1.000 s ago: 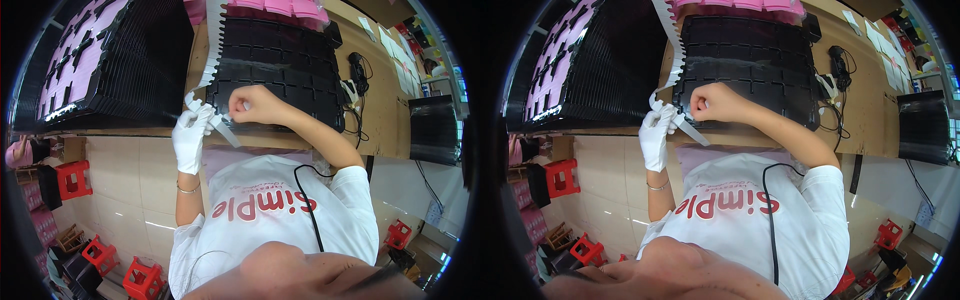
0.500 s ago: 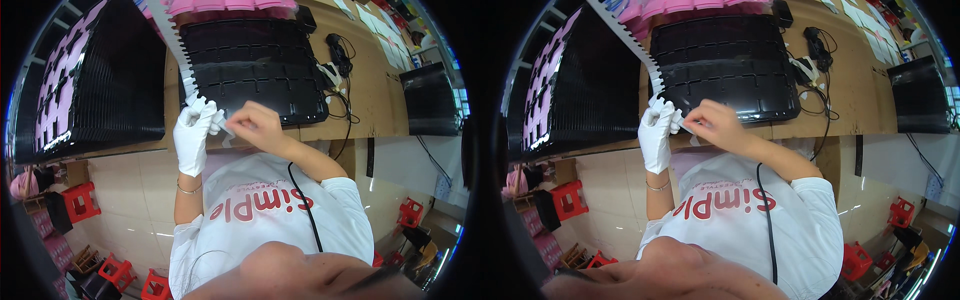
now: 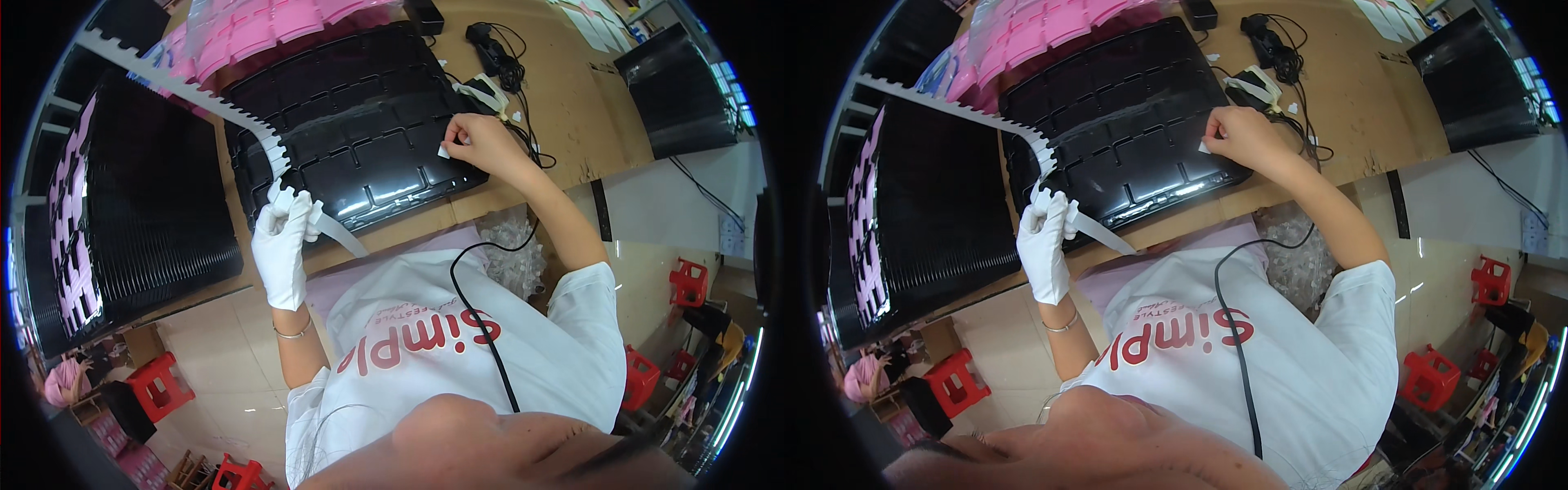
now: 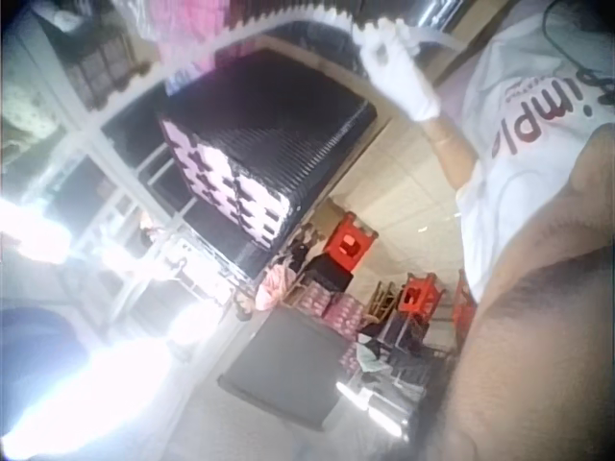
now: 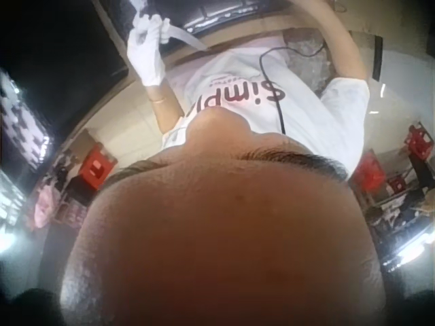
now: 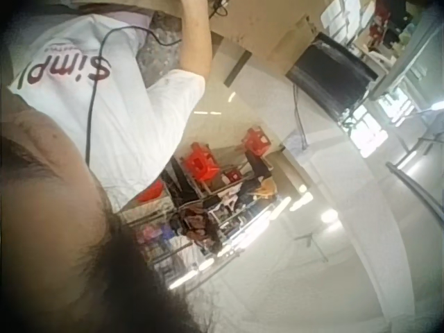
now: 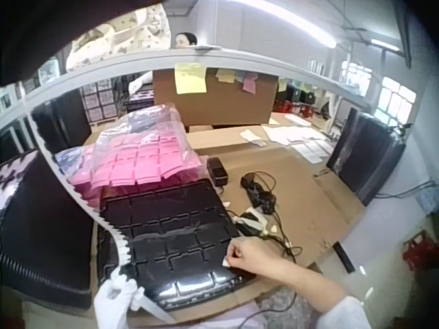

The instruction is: The person assembles black plastic trays by applying a white adhesive strip to the edge of each tray and then placing a pink plastic insert into the tray. The person repeats this process for multiple trays, stacking the finished units to the side.

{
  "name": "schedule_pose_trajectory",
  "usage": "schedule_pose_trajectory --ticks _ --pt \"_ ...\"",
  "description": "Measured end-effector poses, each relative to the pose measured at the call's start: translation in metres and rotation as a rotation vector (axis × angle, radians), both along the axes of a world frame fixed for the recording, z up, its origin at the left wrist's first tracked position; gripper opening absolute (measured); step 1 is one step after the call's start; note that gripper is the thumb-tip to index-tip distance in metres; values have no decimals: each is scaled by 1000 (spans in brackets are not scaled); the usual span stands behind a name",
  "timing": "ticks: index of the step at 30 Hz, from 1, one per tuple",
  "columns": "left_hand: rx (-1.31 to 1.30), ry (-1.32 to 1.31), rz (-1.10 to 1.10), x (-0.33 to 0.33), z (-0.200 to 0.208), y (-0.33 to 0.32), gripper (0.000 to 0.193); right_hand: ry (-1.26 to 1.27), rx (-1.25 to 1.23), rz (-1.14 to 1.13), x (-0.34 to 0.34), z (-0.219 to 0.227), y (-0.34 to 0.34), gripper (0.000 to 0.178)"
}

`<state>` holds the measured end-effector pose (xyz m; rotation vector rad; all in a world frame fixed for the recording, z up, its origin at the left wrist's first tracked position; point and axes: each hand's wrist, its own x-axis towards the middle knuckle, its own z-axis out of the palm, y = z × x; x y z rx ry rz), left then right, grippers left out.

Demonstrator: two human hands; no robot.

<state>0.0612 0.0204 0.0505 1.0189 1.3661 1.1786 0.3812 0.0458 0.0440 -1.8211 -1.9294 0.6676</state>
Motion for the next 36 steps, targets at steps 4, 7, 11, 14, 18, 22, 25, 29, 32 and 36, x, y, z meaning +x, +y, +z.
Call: schedule_pose_trajectory --ticks 4,7,11,14,18,22,25,29,32,36 --pt "-5 -6 14 1 2 -1 14 -16 59 -35 -2 -6 0 17" --pt "-4 -4 10 2 1 -1 13 11 14 46 -4 5 -11 16" --pt "5 -15 10 0 -2 -3 12 351 -63 213 11 20 -45 8" --pt "-45 -14 -33 -11 -1 -20 10 532 -141 57 55 32 -99 8" --pt "-138 132 -388 -40 -12 -55 22 606 -159 -353 150 -48 -194 11" --pt "9 570 -727 -56 4 -74 35 -659 -661 -572 218 -183 -301 26" --pt "-158 873 -476 -94 13 -62 38 -1062 -509 -748 176 -119 -282 35" --pt "65 706 94 -84 28 1 34 -592 129 -768 160 -35 -180 21" --pt "452 665 57 -64 15 71 25 -195 634 -306 78 38 -66 11" --pt "358 794 -214 -22 33 152 36 -16 827 267 -18 70 87 12"
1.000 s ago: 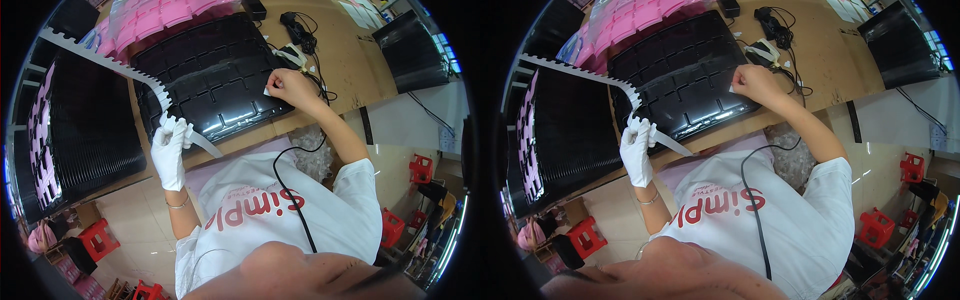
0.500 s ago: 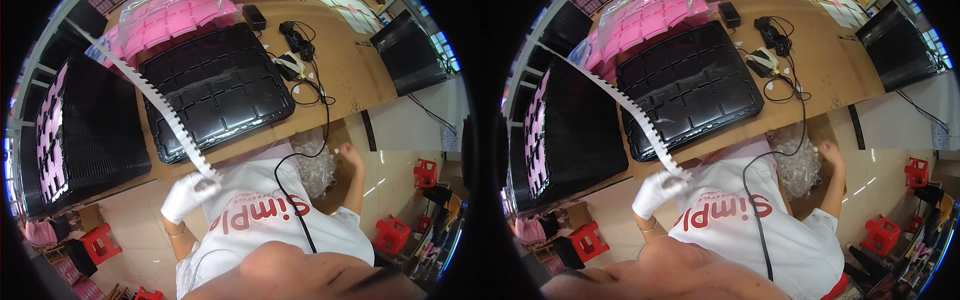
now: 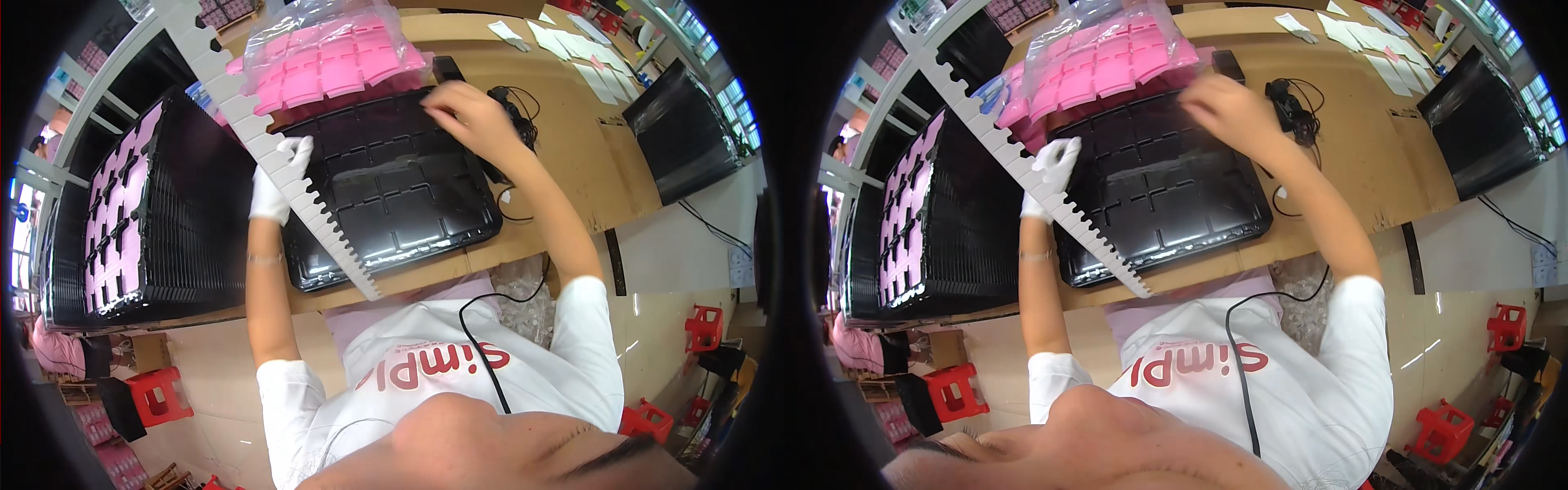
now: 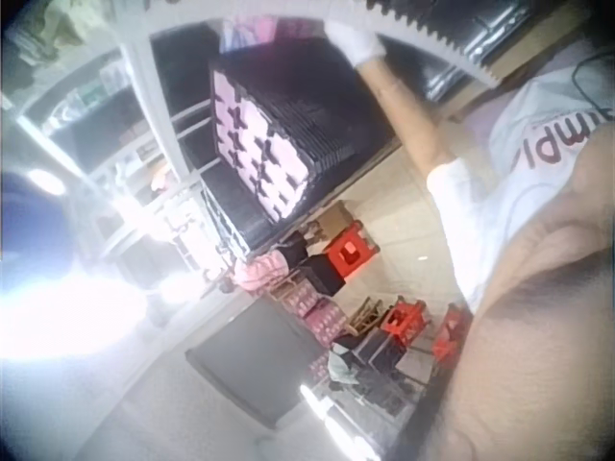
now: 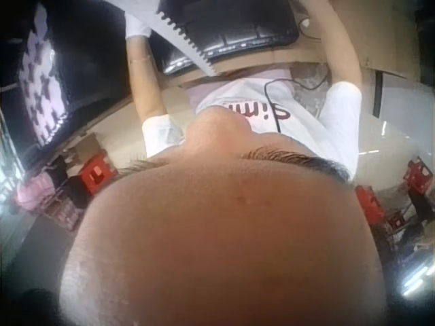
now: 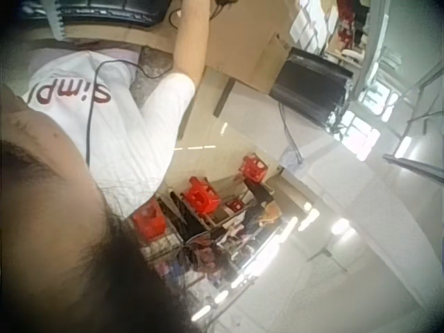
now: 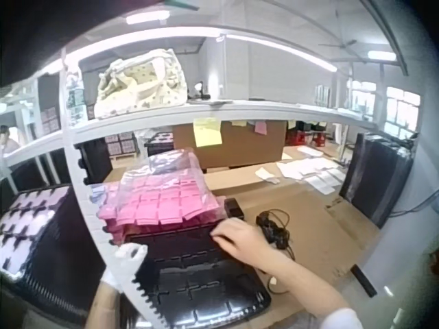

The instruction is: The person assembles black plastic trays by applying a white adhesive strip to the edge of each tray and then placing a pink plastic insert into the tray. The person repeats this process for multiple trays, stacking the finished units to the side.

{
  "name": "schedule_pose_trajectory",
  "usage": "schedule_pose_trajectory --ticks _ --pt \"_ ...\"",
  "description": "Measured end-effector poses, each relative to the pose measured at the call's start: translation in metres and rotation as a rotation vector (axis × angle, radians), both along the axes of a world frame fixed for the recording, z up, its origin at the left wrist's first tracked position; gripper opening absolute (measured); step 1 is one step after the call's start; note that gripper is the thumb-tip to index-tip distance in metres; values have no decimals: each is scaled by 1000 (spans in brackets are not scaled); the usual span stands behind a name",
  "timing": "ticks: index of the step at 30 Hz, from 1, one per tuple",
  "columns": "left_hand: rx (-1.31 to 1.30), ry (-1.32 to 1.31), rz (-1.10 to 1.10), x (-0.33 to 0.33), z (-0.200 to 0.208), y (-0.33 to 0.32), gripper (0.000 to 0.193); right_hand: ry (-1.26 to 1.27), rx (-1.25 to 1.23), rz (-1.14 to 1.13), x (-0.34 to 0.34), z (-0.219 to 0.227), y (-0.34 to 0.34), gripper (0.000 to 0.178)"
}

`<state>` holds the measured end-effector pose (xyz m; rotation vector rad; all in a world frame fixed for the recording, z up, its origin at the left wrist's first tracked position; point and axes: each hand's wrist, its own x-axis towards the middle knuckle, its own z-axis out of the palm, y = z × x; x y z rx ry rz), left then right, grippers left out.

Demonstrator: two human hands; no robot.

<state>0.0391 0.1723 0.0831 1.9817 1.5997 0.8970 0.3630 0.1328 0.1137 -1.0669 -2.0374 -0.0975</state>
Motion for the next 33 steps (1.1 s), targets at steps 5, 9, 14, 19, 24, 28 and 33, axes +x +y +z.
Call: schedule_pose_trajectory --ticks 5,9,14,19,24,28,33 --pt "106 302 -61 22 -24 81 37 -128 163 15 -70 -56 177 20" --pt "38 243 -42 25 -33 94 37 -358 -285 20 -74 -53 214 18" --pt "-75 118 -13 15 -34 96 41 -183 -590 143 -73 -44 238 18" --pt "-117 -24 -75 18 -39 100 43 150 -820 60 -77 -38 257 19" --pt "-316 -180 -156 15 -44 112 60 440 -460 -43 -80 -34 254 17" --pt "-494 -1034 -32 12 -45 106 90 244 54 6 -75 -33 210 16" --pt "-353 -1744 -46 -26 -48 99 82 199 62 -154 -49 -42 133 29"
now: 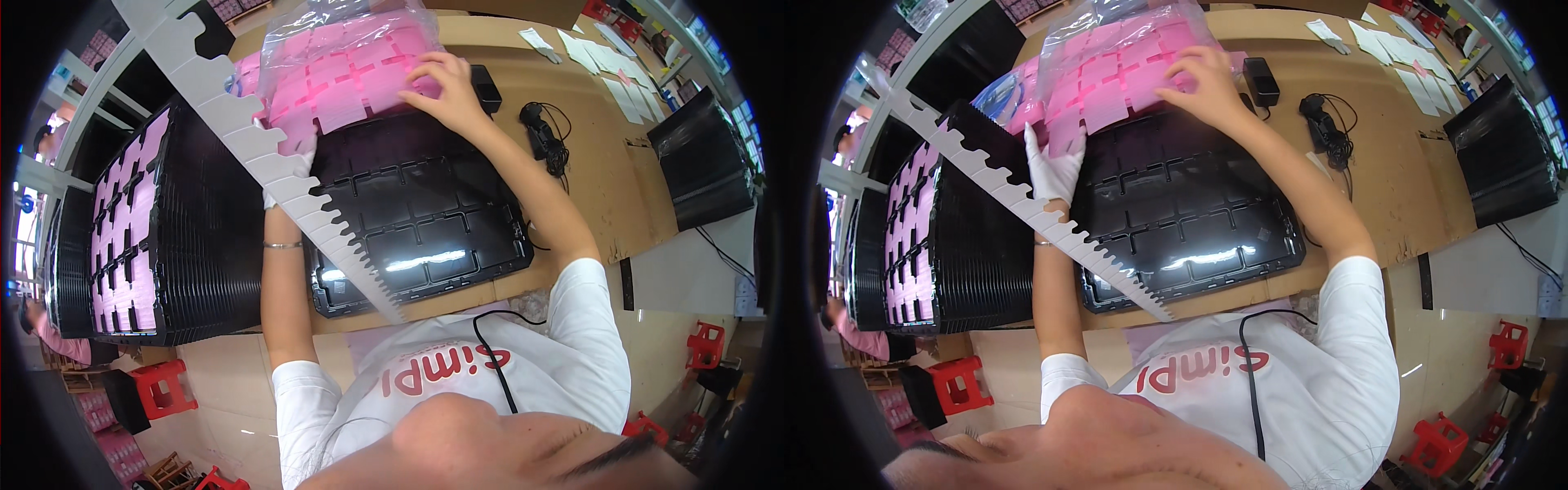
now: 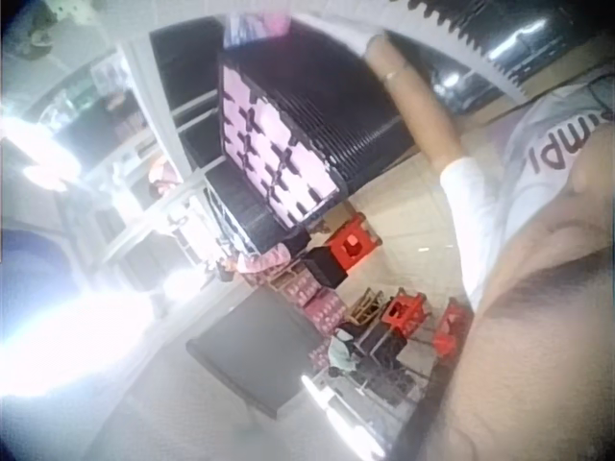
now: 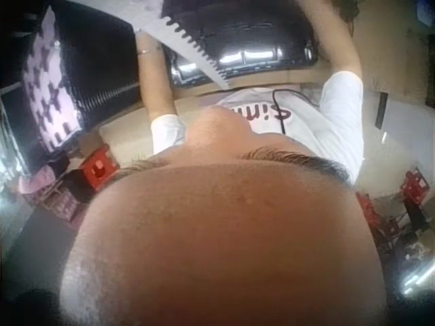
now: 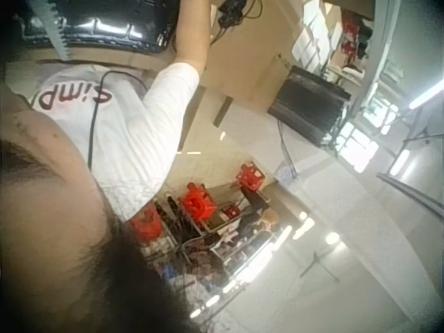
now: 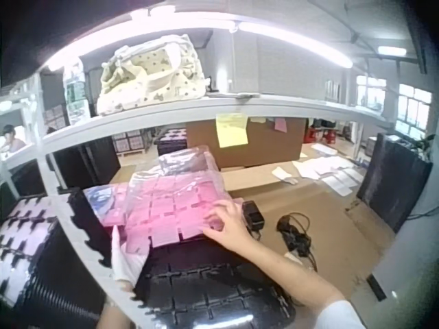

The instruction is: The person assembles black plastic trays by applying a white adhesive strip to the edge of each tray and then placing a pink plastic insert into the tray. The person repeats this process for multiple trays, stacking the finished units to the side.

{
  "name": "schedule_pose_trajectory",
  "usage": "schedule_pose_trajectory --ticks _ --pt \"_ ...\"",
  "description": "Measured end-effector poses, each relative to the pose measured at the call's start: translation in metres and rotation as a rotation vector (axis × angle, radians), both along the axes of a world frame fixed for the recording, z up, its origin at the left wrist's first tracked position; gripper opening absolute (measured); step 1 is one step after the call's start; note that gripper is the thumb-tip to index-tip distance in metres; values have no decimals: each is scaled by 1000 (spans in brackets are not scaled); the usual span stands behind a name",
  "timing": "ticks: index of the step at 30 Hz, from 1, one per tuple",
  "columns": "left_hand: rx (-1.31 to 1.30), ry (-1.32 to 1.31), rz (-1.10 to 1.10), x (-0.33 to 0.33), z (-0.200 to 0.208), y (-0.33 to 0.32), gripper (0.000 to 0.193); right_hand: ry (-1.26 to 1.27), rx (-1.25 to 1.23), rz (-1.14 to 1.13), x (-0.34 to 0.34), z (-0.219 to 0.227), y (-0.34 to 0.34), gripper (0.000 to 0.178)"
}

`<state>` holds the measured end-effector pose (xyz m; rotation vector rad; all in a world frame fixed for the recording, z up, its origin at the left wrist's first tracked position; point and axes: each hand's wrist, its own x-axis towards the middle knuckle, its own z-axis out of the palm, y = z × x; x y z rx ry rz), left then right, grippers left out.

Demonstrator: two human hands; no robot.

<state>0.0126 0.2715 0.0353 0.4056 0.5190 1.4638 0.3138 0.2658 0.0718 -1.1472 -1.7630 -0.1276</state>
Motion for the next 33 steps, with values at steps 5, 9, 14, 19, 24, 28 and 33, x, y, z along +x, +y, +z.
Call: schedule_pose_trajectory --ticks 5,9,14,19,24,28,33 --pt "38 566 65 -44 -56 28 44 1009 -655 211 27 -27 -7 52" --pt "-72 639 43 -22 -5 -15 20 1039 -743 236 44 -34 -14 45" --pt "-55 1008 103 -28 19 -110 30 775 -633 255 47 -24 -101 32" --pt "-174 1322 -51 -20 22 -179 28 833 -720 102 59 -31 -204 26" --pt "-235 1574 -114 -12 25 -223 42 628 -670 16 59 -52 -254 18" --pt "-248 1808 -85 -9 30 -234 47 593 -683 -27 58 -62 -259 18" --pt "-267 2017 -158 -2 43 -234 48 392 -777 -122 58 -47 -257 23"
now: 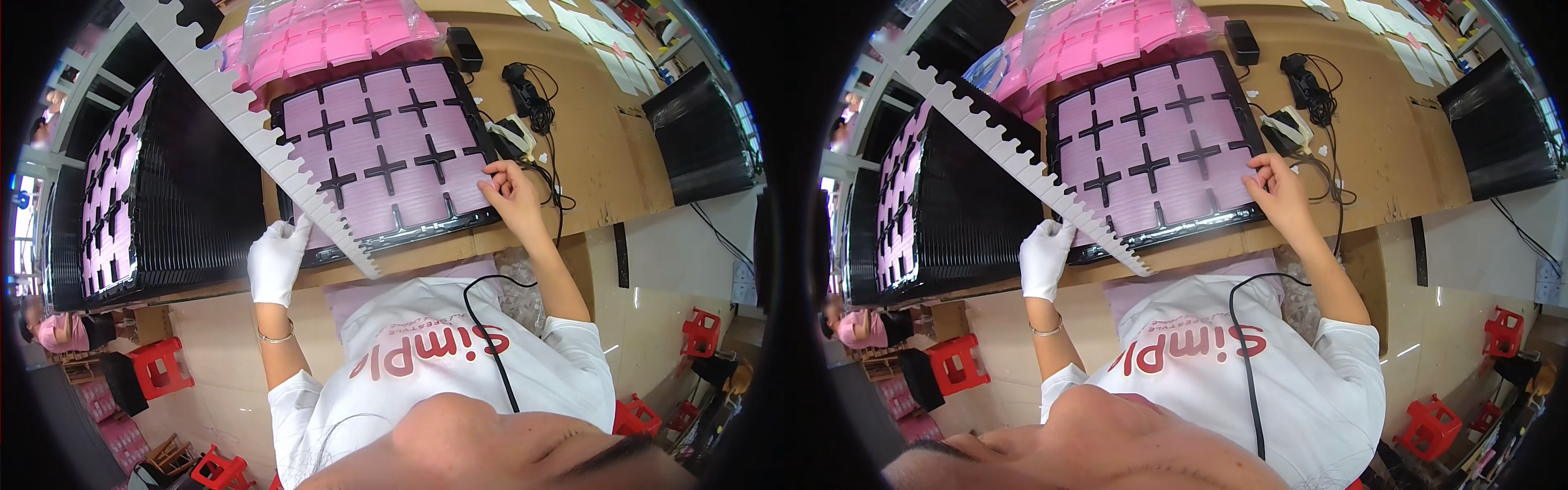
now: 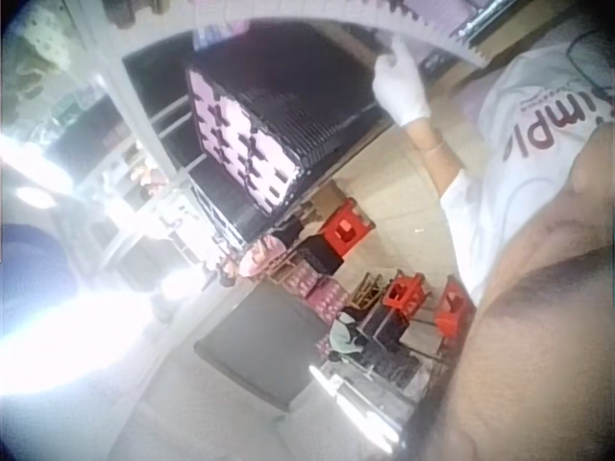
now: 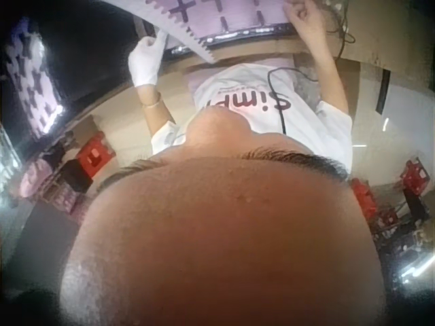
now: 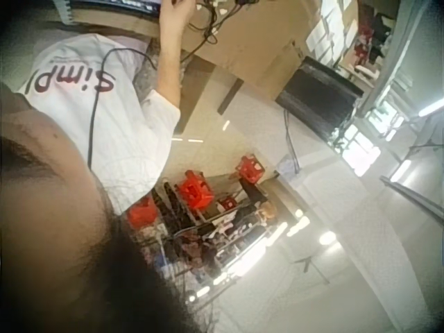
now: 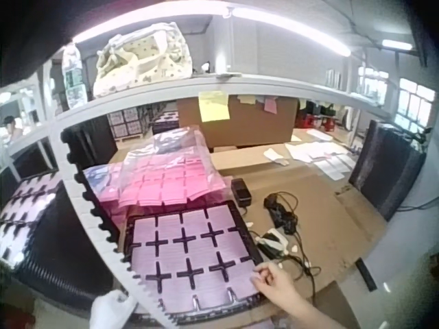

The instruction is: The person assembles black plastic trays by applying a white adhesive strip to the edge of each tray and then placing a pink plastic insert into the tray. The person repeats this process for multiple trays, stacking the finished units to the side.

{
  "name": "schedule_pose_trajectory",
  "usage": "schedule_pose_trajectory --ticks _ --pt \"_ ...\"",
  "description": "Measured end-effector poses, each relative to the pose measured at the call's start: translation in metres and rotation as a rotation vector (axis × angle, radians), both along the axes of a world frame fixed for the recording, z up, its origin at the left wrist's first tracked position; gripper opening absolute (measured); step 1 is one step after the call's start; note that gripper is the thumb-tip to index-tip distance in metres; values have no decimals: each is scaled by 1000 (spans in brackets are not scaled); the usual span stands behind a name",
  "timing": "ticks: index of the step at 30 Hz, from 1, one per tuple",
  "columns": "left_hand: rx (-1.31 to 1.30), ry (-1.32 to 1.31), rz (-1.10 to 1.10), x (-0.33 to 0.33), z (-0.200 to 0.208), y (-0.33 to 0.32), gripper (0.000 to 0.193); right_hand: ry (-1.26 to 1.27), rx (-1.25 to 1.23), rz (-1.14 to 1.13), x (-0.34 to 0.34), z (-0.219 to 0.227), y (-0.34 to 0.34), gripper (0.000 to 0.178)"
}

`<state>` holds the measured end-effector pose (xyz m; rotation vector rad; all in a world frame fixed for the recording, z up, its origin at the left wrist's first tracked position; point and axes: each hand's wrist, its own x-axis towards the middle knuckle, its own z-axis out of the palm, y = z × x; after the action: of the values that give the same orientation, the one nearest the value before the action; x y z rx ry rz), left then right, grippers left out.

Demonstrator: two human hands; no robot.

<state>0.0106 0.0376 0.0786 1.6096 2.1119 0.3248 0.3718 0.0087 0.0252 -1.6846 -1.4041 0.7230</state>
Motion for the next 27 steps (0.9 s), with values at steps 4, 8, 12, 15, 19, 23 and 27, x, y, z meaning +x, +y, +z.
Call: schedule_pose_trajectory --ticks 4,8,12,15,19,23,27 --pt "357 257 -59 -5 4 -2 55 -553 38 -36 20 18 6 26" --pt "636 380 -288 -5 4 60 39 -815 257 -188 25 37 62 23" --pt "785 505 -492 -5 -52 150 45 -817 554 202 -6 15 161 37" --pt "642 663 -682 6 -68 176 53 -977 305 298 -8 -25 193 56" --pt "649 671 -542 14 -58 184 47 -906 247 304 0 -21 199 57" --pt "518 841 -815 7 -36 164 41 -1012 -13 304 -3 12 182 50" --pt "761 654 -893 0 -18 105 44 -602 364 291 10 15 105 38"
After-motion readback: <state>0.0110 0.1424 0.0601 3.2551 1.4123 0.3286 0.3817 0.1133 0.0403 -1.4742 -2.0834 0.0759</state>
